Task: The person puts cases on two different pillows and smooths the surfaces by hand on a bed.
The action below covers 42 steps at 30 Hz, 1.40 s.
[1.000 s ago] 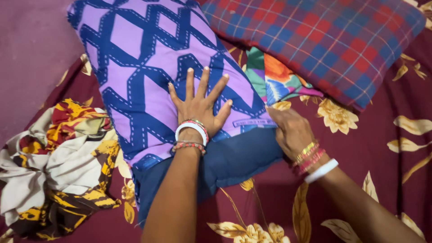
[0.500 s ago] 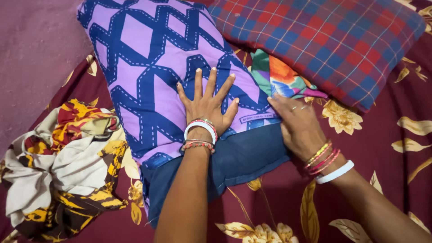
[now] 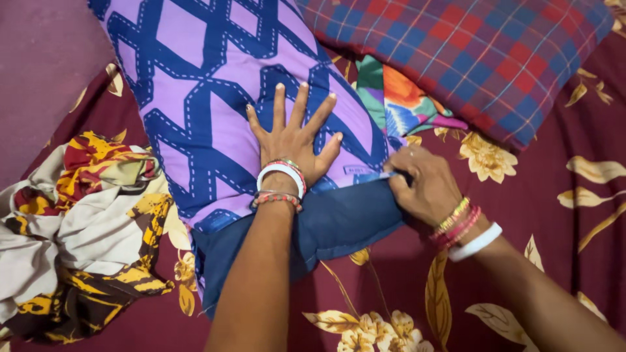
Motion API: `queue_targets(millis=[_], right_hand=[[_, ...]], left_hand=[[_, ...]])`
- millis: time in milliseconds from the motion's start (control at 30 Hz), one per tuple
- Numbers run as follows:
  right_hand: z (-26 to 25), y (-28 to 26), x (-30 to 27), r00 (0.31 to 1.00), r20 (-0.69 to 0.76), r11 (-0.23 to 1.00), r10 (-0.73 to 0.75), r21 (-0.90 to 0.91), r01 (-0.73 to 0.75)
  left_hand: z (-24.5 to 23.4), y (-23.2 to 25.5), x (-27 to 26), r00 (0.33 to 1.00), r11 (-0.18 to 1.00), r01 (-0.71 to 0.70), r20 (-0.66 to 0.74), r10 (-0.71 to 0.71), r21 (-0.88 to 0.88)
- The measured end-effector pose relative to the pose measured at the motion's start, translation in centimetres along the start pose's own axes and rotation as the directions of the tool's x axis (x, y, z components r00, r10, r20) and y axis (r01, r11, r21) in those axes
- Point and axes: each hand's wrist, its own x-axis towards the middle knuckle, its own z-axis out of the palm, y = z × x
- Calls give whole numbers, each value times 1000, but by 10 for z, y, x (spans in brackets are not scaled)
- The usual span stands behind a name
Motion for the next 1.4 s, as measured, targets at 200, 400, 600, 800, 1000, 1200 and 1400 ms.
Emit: queue_targets(millis=[200, 400, 600, 800, 1000, 1200, 1400], right_hand=[[12, 4, -3, 995, 41, 996, 89, -3, -89], [6, -45, 5, 992, -41, 978, -123, -177, 114], [35, -56, 39, 947, 95, 913, -306, -253, 321], [48, -49, 36, 989, 57, 983, -137, -117, 143], [46, -57, 19, 989, 113, 991, -92, -90, 102], [67, -28, 30, 981, 191, 999, 17, 23, -22], [81, -11, 33, 987, 160, 1000, -19, 25, 16]], left_hand=[[2, -4, 0, 1000, 999, 12, 10, -11, -30], [6, -7, 0, 999, 999, 24, -32, -24, -27], [9, -8, 0, 999, 1000, 13, -48, -14, -24], [5, -9, 1, 1000, 1000, 11, -17, -12, -29], [0, -8, -2, 1000, 999, -16, 1, 16, -51], [2, -4, 0, 1000, 1000, 6, 22, -5, -21], [-16, 8, -1, 992, 999, 35, 121, -38, 27]])
